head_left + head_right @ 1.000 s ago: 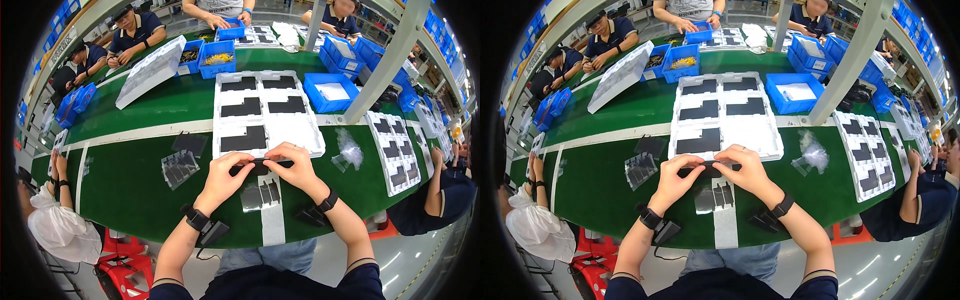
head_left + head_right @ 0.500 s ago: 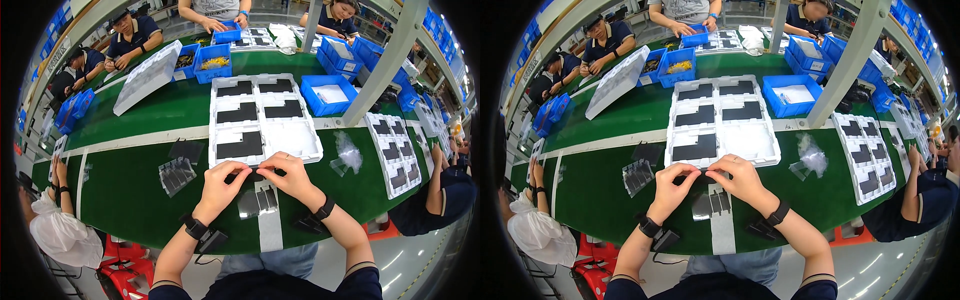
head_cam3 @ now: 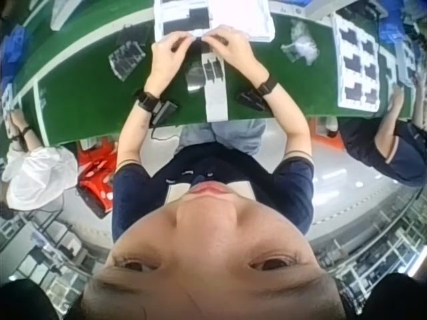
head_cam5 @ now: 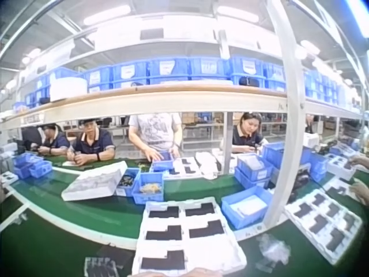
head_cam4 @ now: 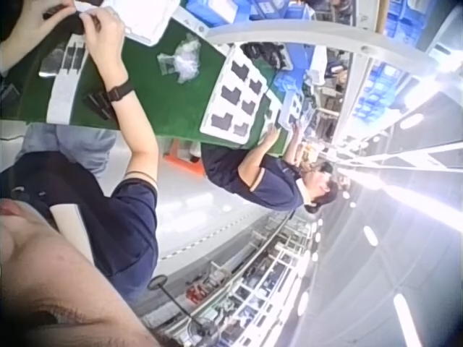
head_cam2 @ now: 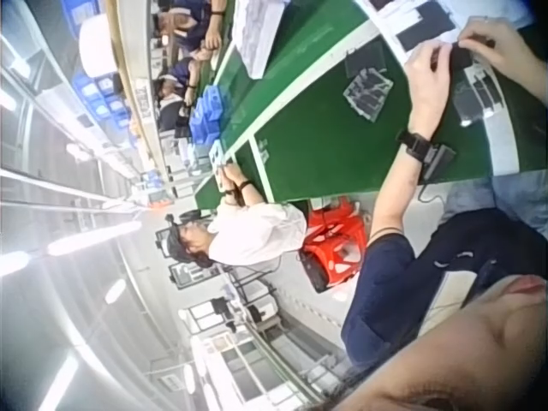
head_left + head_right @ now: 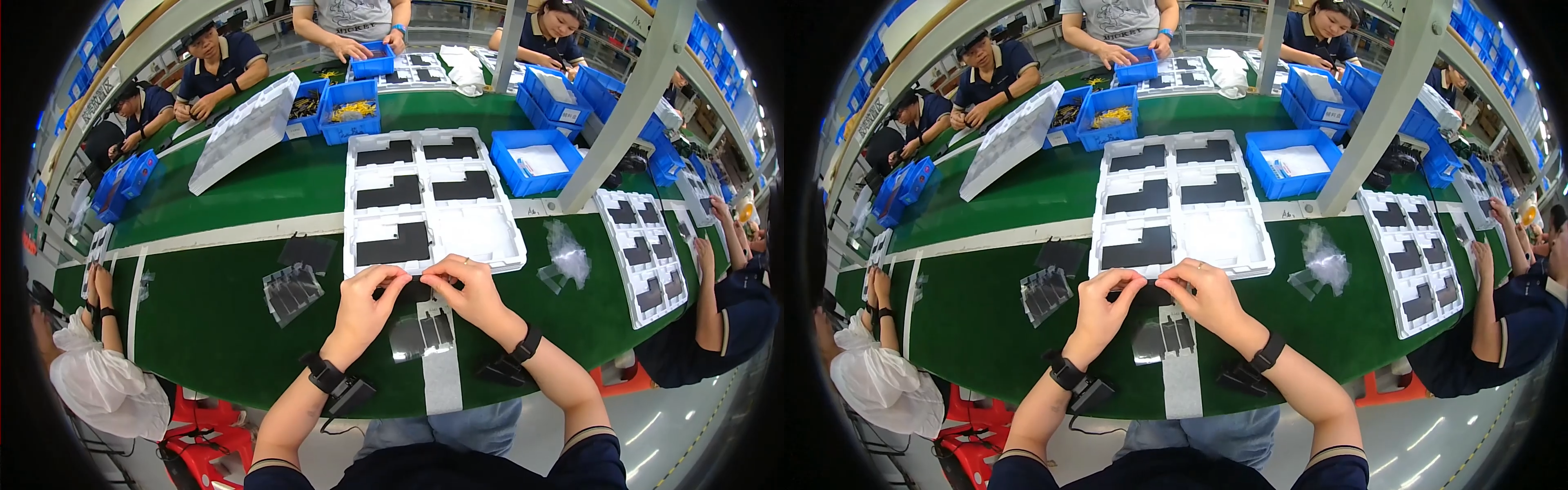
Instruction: Assembling small black plastic electronic components and placing them into a segmented tray.
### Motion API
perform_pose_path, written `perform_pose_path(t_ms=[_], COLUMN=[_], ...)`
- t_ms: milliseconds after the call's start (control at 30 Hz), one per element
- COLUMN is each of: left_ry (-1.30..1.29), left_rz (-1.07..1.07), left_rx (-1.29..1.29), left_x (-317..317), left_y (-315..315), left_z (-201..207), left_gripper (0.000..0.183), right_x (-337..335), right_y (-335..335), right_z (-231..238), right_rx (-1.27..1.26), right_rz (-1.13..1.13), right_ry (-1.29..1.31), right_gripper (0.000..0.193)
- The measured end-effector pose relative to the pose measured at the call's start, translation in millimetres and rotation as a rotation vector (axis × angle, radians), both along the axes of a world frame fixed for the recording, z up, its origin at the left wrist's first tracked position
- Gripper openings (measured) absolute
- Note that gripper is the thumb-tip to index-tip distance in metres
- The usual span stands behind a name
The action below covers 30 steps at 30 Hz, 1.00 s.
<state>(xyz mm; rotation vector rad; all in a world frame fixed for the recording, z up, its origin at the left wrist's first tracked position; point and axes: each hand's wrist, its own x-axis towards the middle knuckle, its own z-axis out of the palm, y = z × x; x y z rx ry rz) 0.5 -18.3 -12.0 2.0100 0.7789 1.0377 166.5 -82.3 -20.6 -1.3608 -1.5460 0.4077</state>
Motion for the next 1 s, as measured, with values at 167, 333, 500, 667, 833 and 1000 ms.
perform_pose_path(t_ms=[167, 333, 500, 667, 833, 1000], left_ry=[0.039, 0.011, 0.021, 0.027, 0.034, 0.021], left_rz=[0.002, -0.011, -0.061, -0.055, -0.066, -0.090], left_rx=[0.052, 0.060, 0.097, 0.042, 0.077, 0.085], left_x=[-0.5, 0.0, -1.1, -1.0, -1.6, -2.1], left_y=[1.6, 1.2, 2.9, 0.9, 1.5, 4.7], left_z=[-2.0, -1.4, 0.0, -1.3, 2.1, 0.5], left_gripper=[0.011, 0.011, 0.011, 0.010, 0.011, 0.014], right_x=[-0.9, -3.8, -0.9, -2.9, -2.4, 0.0], right_y=[0.4, 0.6, -0.4, 0.0, -1.2, 0.1], right_z=[-3.4, -2.3, 0.8, -0.6, 1.7, 0.5], right_rx=[0.015, 0.097, 0.049, 0.011, 0.030, 0.079], right_rz=[-0.011, -0.025, -0.001, 0.004, 0.003, 0.026], right_ry=[-0.005, -0.013, -0.040, -0.039, -0.068, -0.102], right_gripper=[0.010, 0.010, 0.010, 0.009, 0.011, 0.014])
